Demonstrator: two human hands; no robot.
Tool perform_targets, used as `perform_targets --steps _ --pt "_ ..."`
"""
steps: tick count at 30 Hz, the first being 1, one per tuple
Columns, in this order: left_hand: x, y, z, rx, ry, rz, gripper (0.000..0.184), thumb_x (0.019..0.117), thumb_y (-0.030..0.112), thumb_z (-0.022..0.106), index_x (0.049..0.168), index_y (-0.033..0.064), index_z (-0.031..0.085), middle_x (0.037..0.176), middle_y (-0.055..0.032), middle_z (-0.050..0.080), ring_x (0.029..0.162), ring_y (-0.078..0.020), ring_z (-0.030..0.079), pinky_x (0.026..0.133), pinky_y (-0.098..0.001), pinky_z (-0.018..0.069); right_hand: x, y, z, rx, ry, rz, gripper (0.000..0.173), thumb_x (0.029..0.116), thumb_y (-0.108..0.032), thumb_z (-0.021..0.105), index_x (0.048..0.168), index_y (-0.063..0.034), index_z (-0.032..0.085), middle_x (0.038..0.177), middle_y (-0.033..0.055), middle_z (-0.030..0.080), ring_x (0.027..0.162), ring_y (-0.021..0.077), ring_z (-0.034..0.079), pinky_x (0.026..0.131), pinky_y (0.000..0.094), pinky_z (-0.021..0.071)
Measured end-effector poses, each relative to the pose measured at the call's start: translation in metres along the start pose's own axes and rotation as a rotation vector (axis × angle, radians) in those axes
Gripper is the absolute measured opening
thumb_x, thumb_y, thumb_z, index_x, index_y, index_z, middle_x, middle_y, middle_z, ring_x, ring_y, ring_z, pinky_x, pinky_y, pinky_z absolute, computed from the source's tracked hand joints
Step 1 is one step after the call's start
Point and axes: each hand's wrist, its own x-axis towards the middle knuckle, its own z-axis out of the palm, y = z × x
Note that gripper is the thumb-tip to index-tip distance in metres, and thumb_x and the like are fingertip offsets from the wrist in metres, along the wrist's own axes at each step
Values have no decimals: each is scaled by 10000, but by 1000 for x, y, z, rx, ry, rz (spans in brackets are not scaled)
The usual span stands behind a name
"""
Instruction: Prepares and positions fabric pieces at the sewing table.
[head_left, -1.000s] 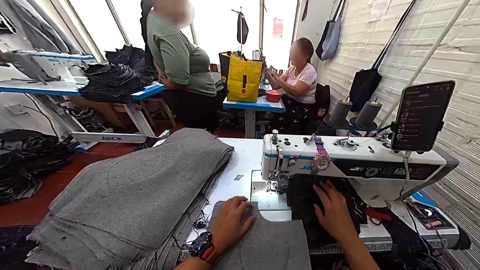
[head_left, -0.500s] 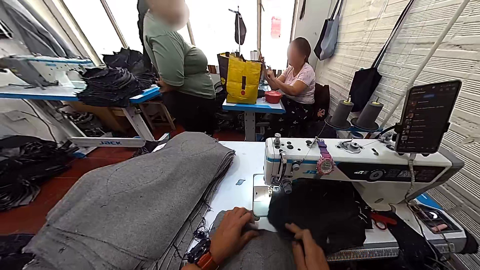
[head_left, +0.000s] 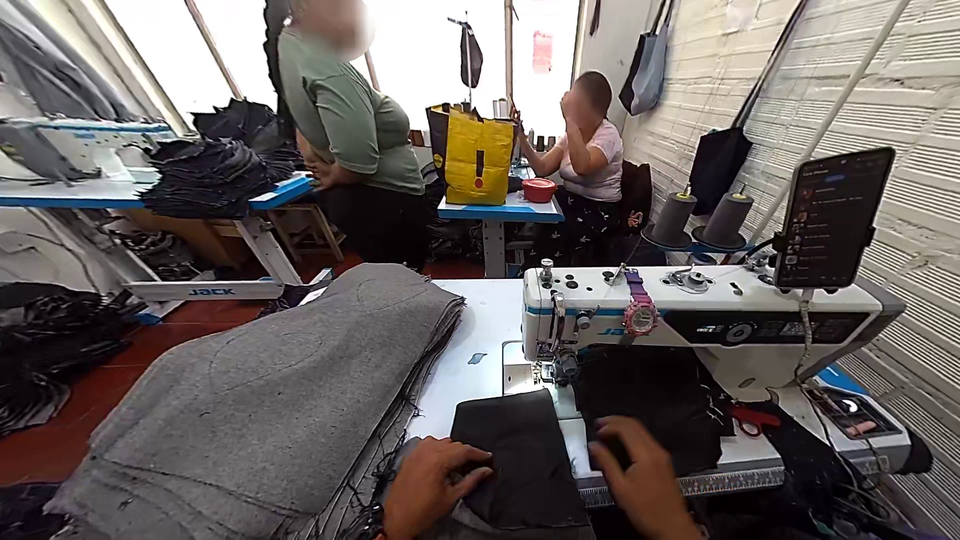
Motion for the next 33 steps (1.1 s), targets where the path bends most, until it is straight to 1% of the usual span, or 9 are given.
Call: perform_targets --steps 3,6,9,16,22,26,28,31,33 --pt "-1 -4 -2 2 44 -16 325 942 490 616 990 238 815 846 33 772 744 -160 710 729 -447 563 -16 45 -47 -324 189 288 574 928 -397 705 1274 55 632 1241 298 642 1155 501 620 935 687 481" --pt "1 0 -2 31 93 -32 338 933 478 600 933 217 815 771 33 745 681 -154 680 677 -427 547 -30 73 -54 -262 252 504 805 875 -489 739 1407 68 504 1215 289 658 1134 502 618 959 723 422" --pt "0 0 -2 43 106 -58 338 928 481 590 921 226 813 759 49 735 675 -144 670 666 -420 537 -28 76 -42 -150 316 590 843 781 -399 867 1392 61 512 1141 283 670 1085 483 619 973 706 400" --pt "1 0 -6 53 83 -95 340 921 500 606 921 228 809 720 57 703 656 -137 640 685 -416 525 5 50 -84 -151 -117 655 355 933 -318 764 1090 -4 710 1014 216 705 1005 383 670 900 612 498" --pt "0 -1 -5 38 95 -91 313 925 488 615 929 240 806 726 59 708 658 -125 643 677 -406 525 25 65 -90 -33 114 622 266 1011 -254 664 957 6 642 798 171 621 729 307 621 688 552 501" --pt "2 0 -3 41 130 -83 312 923 478 611 918 231 801 732 43 723 659 -146 668 670 -430 541 46 70 -69 294 371 641 231 1029 -167 618 1085 56 604 929 186 630 846 262 627 788 486 514" --pt "3 0 -3 42 136 -78 308 918 473 616 919 228 801 722 41 718 654 -151 667 667 -434 539 54 78 -60 466 381 710 450 949 -183 741 1258 55 517 1114 225 616 972 274 631 846 466 538" --pt "3 1 -3 42 130 -87 308 915 471 623 929 221 803 720 30 715 650 -160 662 672 -442 537 63 86 -57 401 285 717 845 740 -127 920 1408 43 432 1290 272 574 1144 347 604 947 517 526" --pt "2 1 -3 46 117 -97 319 916 480 619 939 220 803 717 29 711 652 -162 661 678 -448 537 68 83 -61 306 114 722 753 723 -140 938 1340 47 549 1219 260 639 1113 351 637 962 534 525"
